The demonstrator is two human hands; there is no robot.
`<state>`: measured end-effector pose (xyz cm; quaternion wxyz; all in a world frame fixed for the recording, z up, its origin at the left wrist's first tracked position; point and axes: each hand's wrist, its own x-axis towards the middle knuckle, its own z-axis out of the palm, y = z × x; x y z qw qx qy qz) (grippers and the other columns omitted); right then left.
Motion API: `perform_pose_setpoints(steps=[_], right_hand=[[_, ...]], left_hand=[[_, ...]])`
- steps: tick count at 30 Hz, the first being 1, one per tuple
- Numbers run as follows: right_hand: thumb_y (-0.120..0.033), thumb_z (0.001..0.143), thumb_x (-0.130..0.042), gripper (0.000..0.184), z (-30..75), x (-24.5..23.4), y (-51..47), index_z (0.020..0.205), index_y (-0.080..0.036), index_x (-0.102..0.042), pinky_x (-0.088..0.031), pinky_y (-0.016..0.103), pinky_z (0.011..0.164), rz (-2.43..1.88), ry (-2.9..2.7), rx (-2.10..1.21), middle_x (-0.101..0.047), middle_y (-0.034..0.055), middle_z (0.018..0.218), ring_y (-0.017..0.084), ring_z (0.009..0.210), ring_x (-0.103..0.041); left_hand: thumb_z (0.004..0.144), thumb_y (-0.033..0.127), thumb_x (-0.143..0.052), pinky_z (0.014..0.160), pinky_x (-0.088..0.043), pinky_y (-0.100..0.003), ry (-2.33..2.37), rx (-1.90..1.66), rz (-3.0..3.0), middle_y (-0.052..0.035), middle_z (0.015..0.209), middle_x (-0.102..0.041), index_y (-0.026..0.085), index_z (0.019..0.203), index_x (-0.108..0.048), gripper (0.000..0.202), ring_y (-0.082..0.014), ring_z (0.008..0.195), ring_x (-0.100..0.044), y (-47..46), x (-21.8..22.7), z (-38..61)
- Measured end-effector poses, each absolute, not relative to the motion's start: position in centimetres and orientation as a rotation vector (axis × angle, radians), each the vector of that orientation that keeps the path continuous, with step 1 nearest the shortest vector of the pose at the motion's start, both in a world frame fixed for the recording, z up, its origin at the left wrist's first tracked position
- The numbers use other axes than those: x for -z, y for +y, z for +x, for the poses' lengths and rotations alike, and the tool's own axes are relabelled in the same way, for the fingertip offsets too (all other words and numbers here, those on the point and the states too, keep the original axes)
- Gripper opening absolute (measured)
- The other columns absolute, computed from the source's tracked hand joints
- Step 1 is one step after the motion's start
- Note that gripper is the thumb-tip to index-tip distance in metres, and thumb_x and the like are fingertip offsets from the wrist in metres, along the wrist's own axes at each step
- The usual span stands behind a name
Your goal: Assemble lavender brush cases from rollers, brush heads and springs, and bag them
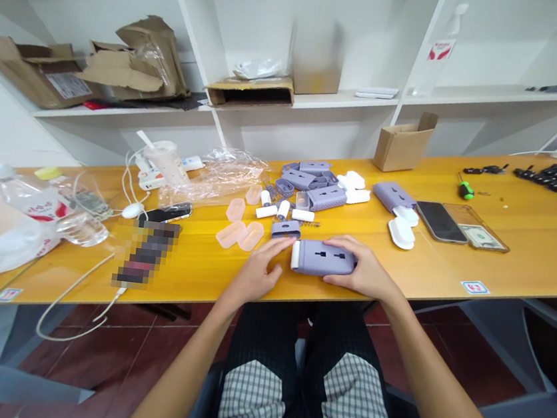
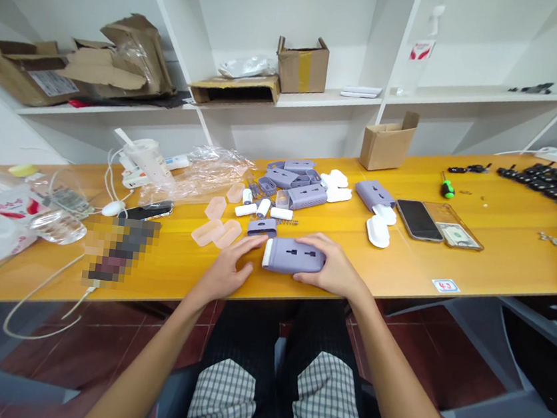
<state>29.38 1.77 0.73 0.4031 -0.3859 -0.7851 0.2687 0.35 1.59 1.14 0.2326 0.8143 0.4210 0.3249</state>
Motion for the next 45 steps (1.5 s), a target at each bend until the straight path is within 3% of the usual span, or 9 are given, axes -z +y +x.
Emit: perform_pose_setpoints(steps=[2,3,5,20,33,39,45], right_hand=[[-0.033,0.073,-0.092,0.064,29.4,-0.7,1.7,0.132,-0.028,-0.068,-0.052,0.052,0.106,-0.98,-1.983,-0.68,-0.067,0.0085,0.128,0.03,0.119,-0.065],[-0.033,0.073,-0.092,0.064,29.4,-0.7,1.7,0.132,-0.028,-0.068,-0.052,0.053,0.106,-0.983,-1.979,-0.681,-0.067,0.0086,0.128,0.03,0.119,-0.065],[-0.033,0.073,-0.092,0.064,29.4,-0.7,1.7,0.132,-0.028,-0.068,-0.052,0.053,0.106,-0.989,-1.968,-0.674,-0.066,0.0089,0.129,0.031,0.12,-0.064],[-0.035,0.073,-0.091,0.065,29.2,0.1,2.2,0.134,-0.029,-0.067,-0.053,0.055,0.105,-1.095,-1.912,-0.524,-0.068,0.0099,0.129,0.032,0.118,-0.066],[-0.034,0.073,-0.091,0.061,29.5,-0.2,2.0,0.13,-0.03,-0.071,-0.051,0.053,0.109,-1.018,-1.993,-0.589,-0.062,0.0091,0.13,0.031,0.123,-0.063],[-0.032,0.076,-0.09,0.058,29.5,-0.3,2.2,0.13,-0.031,-0.071,-0.045,0.055,0.116,-0.996,-2.058,-0.633,-0.064,0.0086,0.138,0.032,0.132,-0.059],[-0.03,0.076,-0.089,0.06,29.4,0.0,2.2,0.133,-0.031,-0.069,-0.044,0.056,0.118,-1.056,-2.004,-0.62,-0.058,0.0095,0.147,0.032,0.137,-0.057]], left_hand=[[0.079,-0.002,-0.051,0.119,-0.047,-0.056,1.255,-0.879,2.225,-0.0061,0.142,-0.068,0.023,0.102,-0.082,0.046,-0.0276,0.13,-0.066,1.8,-0.9,0.3],[0.078,-0.002,-0.051,0.117,-0.049,-0.056,1.3,-0.875,2.214,-0.0064,0.137,-0.07,0.022,0.085,-0.082,0.039,-0.0282,0.127,-0.068,1.9,-0.7,0.3],[0.078,-0.002,-0.052,0.114,-0.052,-0.056,1.343,-0.88,2.198,-0.0066,0.133,-0.073,0.021,0.069,-0.078,0.036,-0.0283,0.122,-0.071,2.1,-0.5,0.3],[0.082,0.002,-0.055,0.111,-0.054,-0.052,1.277,-0.94,2.231,-0.0056,0.128,-0.075,0.024,0.098,-0.08,0.037,-0.0257,0.118,-0.072,1.9,-0.8,0.4],[0.092,0.014,-0.058,0.103,-0.058,-0.048,1.137,-0.936,2.29,-0.0045,0.114,-0.08,0.024,0.092,-0.078,0.023,-0.0236,0.108,-0.074,1.3,-2.0,0.7],[0.091,0.021,-0.063,0.089,-0.059,-0.039,1.524,-1.092,2.347,-0.0036,0.1,-0.078,0.024,0.101,-0.074,0.015,-0.0207,0.083,-0.07,1.8,-3.8,-2.1],[0.091,0.033,-0.068,0.087,-0.057,-0.04,1.888,-0.823,2.325,-0.0096,0.118,-0.07,0.02,0.122,-0.069,0.034,-0.0193,0.074,-0.065,2.4,-4.3,-5.1]])
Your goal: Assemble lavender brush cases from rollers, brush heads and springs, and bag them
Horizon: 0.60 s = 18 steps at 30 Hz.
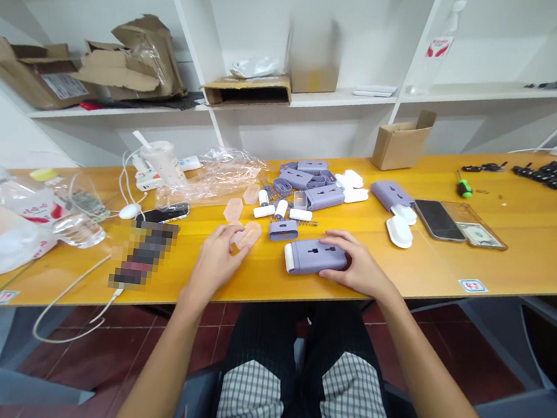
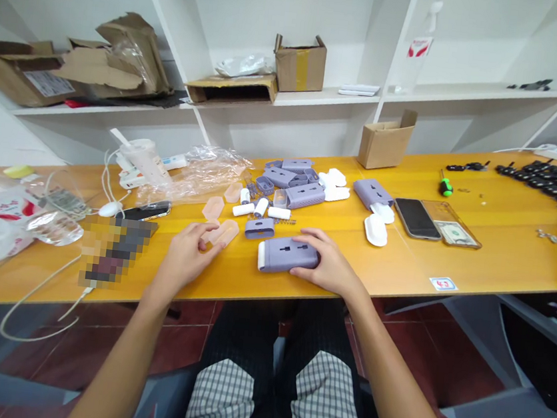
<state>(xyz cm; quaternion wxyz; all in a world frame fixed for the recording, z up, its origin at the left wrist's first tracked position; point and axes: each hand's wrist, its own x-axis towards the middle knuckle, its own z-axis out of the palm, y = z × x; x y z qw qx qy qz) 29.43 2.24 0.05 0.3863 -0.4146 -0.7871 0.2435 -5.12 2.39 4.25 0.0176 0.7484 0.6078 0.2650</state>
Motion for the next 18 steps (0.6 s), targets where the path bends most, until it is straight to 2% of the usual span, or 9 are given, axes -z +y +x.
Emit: perform_pose_setpoints(steps=[2,6,8,11,13,18], right_hand=[[-0.031,0.077,-0.089,0.06,29.4,0.0,2.3,0.133,-0.031,-0.069,-0.044,0.056,0.118,-1.067,-2.0,-0.608,-0.059,0.01,0.145,0.032,0.135,-0.058],[-0.032,0.078,-0.089,0.059,29.4,0.1,2.4,0.133,-0.03,-0.069,-0.045,0.055,0.117,-1.072,-2.005,-0.593,-0.06,0.0104,0.144,0.032,0.134,-0.059],[-0.033,0.078,-0.089,0.059,29.4,0.2,2.4,0.134,-0.029,-0.069,-0.045,0.055,0.117,-1.072,-2.006,-0.592,-0.06,0.0106,0.144,0.032,0.135,-0.059],[-0.033,0.078,-0.089,0.059,29.4,0.4,2.5,0.133,-0.029,-0.068,-0.046,0.054,0.117,-1.063,-2.01,-0.592,-0.059,0.0106,0.144,0.032,0.134,-0.059],[-0.033,0.078,-0.089,0.059,29.5,0.4,2.6,0.133,-0.029,-0.068,-0.046,0.054,0.117,-1.052,-2.017,-0.59,-0.06,0.0103,0.143,0.032,0.134,-0.059],[-0.033,0.078,-0.088,0.059,29.5,0.3,2.6,0.134,-0.031,-0.068,-0.047,0.055,0.115,-1.051,-2.022,-0.583,-0.061,0.0093,0.141,0.032,0.132,-0.059]], left_hand=[[0.091,0.036,-0.07,0.088,-0.057,-0.041,1.896,-0.724,2.348,-0.011,0.121,-0.067,0.019,0.12,-0.07,0.034,-0.0224,0.082,-0.068,2.3,-4.0,-5.4],[0.092,0.029,-0.067,0.089,-0.057,-0.042,1.92,-0.636,2.384,-0.0118,0.12,-0.065,0.02,0.099,-0.074,0.013,-0.0296,0.103,-0.069,2.4,-3.4,-5.2],[0.093,0.024,-0.065,0.092,-0.057,-0.042,1.895,-0.68,2.402,-0.011,0.114,-0.067,0.02,0.09,-0.073,0.009,-0.0293,0.104,-0.069,2.5,-3.3,-5.1],[0.092,0.021,-0.065,0.097,-0.056,-0.041,1.748,-0.818,2.47,-0.0089,0.108,-0.067,0.02,0.088,-0.072,0.007,-0.0265,0.103,-0.068,2.6,-3.6,-5.2],[0.091,0.019,-0.065,0.099,-0.055,-0.04,1.62,-0.87,2.538,-0.008,0.109,-0.067,0.02,0.094,-0.072,0.007,-0.0257,0.107,-0.067,2.4,-4.2,-5.2],[0.091,0.009,-0.06,0.104,-0.053,-0.042,1.367,-0.744,2.606,-0.0072,0.12,-0.068,0.025,0.131,-0.064,0.043,-0.0252,0.115,-0.066,1.2,-5.6,-4.1]])
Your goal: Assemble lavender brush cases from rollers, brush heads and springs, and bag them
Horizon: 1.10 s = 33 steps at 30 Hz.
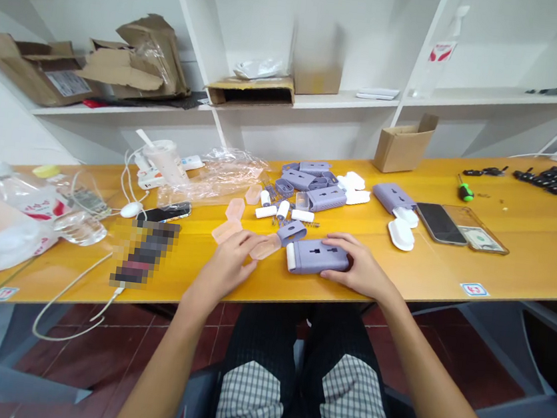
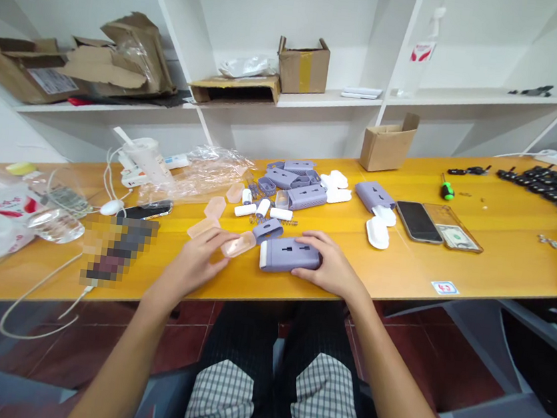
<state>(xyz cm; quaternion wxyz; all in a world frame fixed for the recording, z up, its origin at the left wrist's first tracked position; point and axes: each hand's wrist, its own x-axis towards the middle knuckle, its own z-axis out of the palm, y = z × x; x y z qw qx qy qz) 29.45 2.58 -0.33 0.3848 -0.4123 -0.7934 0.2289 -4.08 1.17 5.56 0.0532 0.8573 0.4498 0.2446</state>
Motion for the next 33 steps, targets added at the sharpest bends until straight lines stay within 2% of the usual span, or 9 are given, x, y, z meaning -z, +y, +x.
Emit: perform_pose_setpoints(steps=[4,8,10,14,19,24,27,33], right_hand=[[-0.031,0.079,-0.088,0.058,29.4,0.2,2.5,0.133,-0.031,-0.068,-0.048,0.055,0.114,-1.058,-2.022,-0.574,-0.061,0.0097,0.14,0.032,0.131,-0.06],[-0.031,0.079,-0.088,0.058,29.3,0.2,2.4,0.133,-0.03,-0.068,-0.048,0.054,0.113,-1.04,-2.036,-0.577,-0.061,0.0095,0.139,0.031,0.131,-0.06],[-0.031,0.078,-0.089,0.058,29.4,0.2,2.4,0.133,-0.03,-0.069,-0.048,0.054,0.113,-1.036,-2.034,-0.582,-0.062,0.0094,0.139,0.031,0.131,-0.06],[-0.032,0.076,-0.09,0.059,29.4,0.2,2.4,0.131,-0.03,-0.07,-0.049,0.053,0.113,-1.02,-2.017,-0.607,-0.064,0.0094,0.139,0.031,0.13,-0.061],[-0.033,0.074,-0.092,0.056,29.2,0.0,2.4,0.127,-0.029,-0.073,-0.052,0.051,0.11,-0.992,-1.995,-0.608,-0.067,0.0092,0.132,0.03,0.126,-0.064],[-0.033,0.075,-0.092,0.053,29.4,0.1,2.4,0.125,-0.028,-0.073,-0.052,0.051,0.11,-0.978,-1.969,-0.594,-0.067,0.0097,0.133,0.03,0.126,-0.064],[-0.033,0.075,-0.092,0.05,29.6,0.2,2.4,0.122,-0.028,-0.074,-0.051,0.051,0.11,-0.97,-1.958,-0.593,-0.066,0.0094,0.135,0.03,0.127,-0.064],[-0.034,0.075,-0.092,0.048,29.5,0.0,2.3,0.119,-0.028,-0.075,-0.052,0.051,0.109,-0.963,-1.951,-0.592,-0.068,0.0101,0.132,0.031,0.126,-0.065]], left_hand=[[0.089,0.014,-0.069,0.103,-0.054,-0.042,1.118,-0.65,2.494,-0.0052,0.129,-0.066,0.03,0.138,-0.06,0.052,-0.024,0.116,-0.065,0.7,-5.5,-2.9],[0.084,0.017,-0.078,0.09,-0.058,-0.036,1.005,-0.641,2.305,-0.0065,0.142,-0.058,0.031,0.138,-0.06,0.059,-0.0163,0.093,-0.065,0.8,-4.1,-2.1],[0.082,0.02,-0.081,0.083,-0.058,-0.034,1.025,-0.697,2.234,-0.0085,0.149,-0.051,0.029,0.137,-0.061,0.06,-0.0141,0.087,-0.063,0.9,-3.3,-1.6],[0.079,0.024,-0.084,0.075,-0.057,-0.032,1.079,-0.758,2.193,-0.0089,0.144,-0.056,0.027,0.133,-0.064,0.058,-0.0144,0.084,-0.061,1.3,-2.4,-1.0],[0.078,0.015,-0.078,0.093,-0.057,-0.039,1.075,-0.829,2.214,-0.0104,0.147,-0.057,0.026,0.132,-0.065,0.057,-0.022,0.108,-0.066,1.5,-2.3,-1.0],[0.08,0.019,-0.08,0.106,-0.056,-0.046,1.075,-0.881,2.192,-0.0109,0.149,-0.056,0.027,0.134,-0.065,0.056,-0.0272,0.13,-0.061,1.7,-1.9,-1.2],[0.08,0.023,-0.083,0.111,-0.054,-0.048,1.061,-0.894,2.171,-0.011,0.148,-0.057,0.026,0.133,-0.065,0.056,-0.0278,0.133,-0.06,1.8,-1.7,-1.2],[0.084,0.029,-0.083,0.112,-0.054,-0.05,1.075,-0.928,2.154,-0.0111,0.145,-0.06,0.026,0.13,-0.066,0.05,-0.0281,0.133,-0.061,2.0,-1.4,-1.1]])
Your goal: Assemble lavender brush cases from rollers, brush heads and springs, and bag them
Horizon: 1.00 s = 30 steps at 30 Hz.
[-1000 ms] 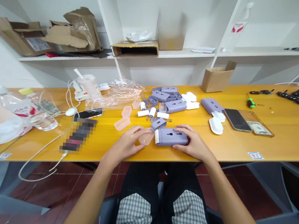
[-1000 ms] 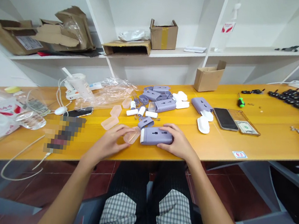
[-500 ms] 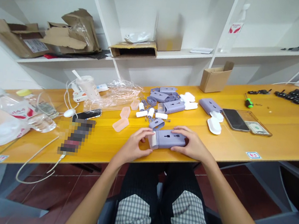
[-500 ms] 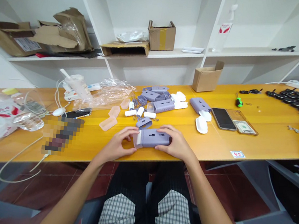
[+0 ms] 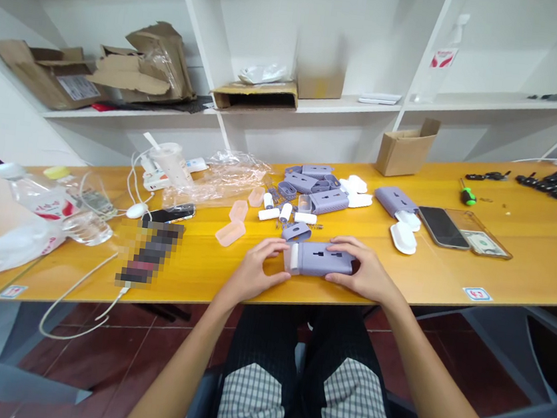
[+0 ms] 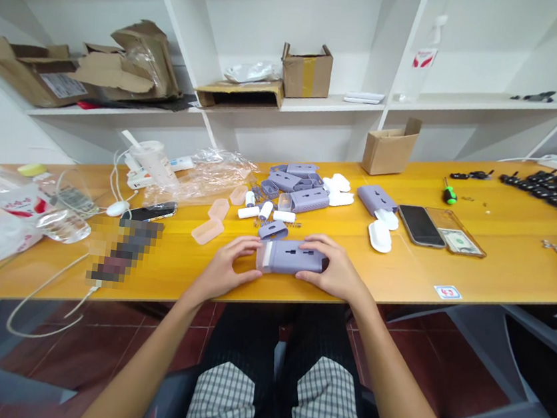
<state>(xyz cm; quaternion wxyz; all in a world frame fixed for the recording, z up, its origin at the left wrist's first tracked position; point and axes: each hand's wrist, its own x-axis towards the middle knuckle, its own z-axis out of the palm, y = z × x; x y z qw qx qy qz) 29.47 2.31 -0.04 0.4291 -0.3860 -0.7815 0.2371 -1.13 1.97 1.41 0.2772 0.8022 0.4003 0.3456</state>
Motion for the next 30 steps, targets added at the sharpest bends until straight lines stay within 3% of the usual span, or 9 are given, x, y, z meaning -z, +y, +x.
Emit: perform_pose_setpoints(steps=[9,17,25,30], right_hand=[[-0.034,0.074,-0.091,0.048,29.49,-0.06,2.2,0.119,-0.027,-0.075,-0.051,0.051,0.109,-0.956,-1.977,-0.638,-0.067,0.0108,0.133,0.032,0.126,-0.064],[-0.032,0.075,-0.09,0.048,29.37,-0.23,2.17,0.12,-0.028,-0.074,-0.051,0.052,0.11,-0.969,-1.983,-0.65,-0.066,0.0106,0.134,0.032,0.127,-0.064],[-0.019,0.078,-0.082,0.054,29.8,-0.59,1.93,0.13,-0.03,-0.071,-0.047,0.053,0.115,-0.926,-2.076,-0.73,-0.06,0.0087,0.145,0.03,0.134,-0.06],[-0.015,0.079,-0.079,0.055,29.85,-0.85,1.87,0.131,-0.031,-0.07,-0.046,0.055,0.116,-0.912,-2.085,-0.77,-0.059,0.0086,0.148,0.031,0.136,-0.059]], left_hand=[[0.084,0.02,-0.079,0.115,-0.049,-0.049,1.032,-0.888,2.154,-0.0112,0.146,-0.061,0.024,0.129,-0.066,0.047,-0.0269,0.133,-0.061,1.67,-2.05,-1.14],[0.085,0.029,-0.083,0.12,-0.043,-0.054,1.042,-0.878,2.199,-0.0108,0.146,-0.062,0.026,0.126,-0.068,0.044,-0.0285,0.137,-0.058,1.79,-1.93,-1.21],[0.079,0.01,-0.078,0.122,-0.04,-0.054,1.018,-0.84,2.195,-0.0106,0.149,-0.058,0.026,0.129,-0.068,0.053,-0.0288,0.14,-0.056,1.79,-2.24,-1.38],[0.083,0.016,-0.08,0.116,-0.05,-0.052,0.95,-0.853,2.045,-0.0129,0.151,-0.054,0.026,0.128,-0.069,0.047,-0.0287,0.139,-0.056,1.91,-1.98,-1.48]])
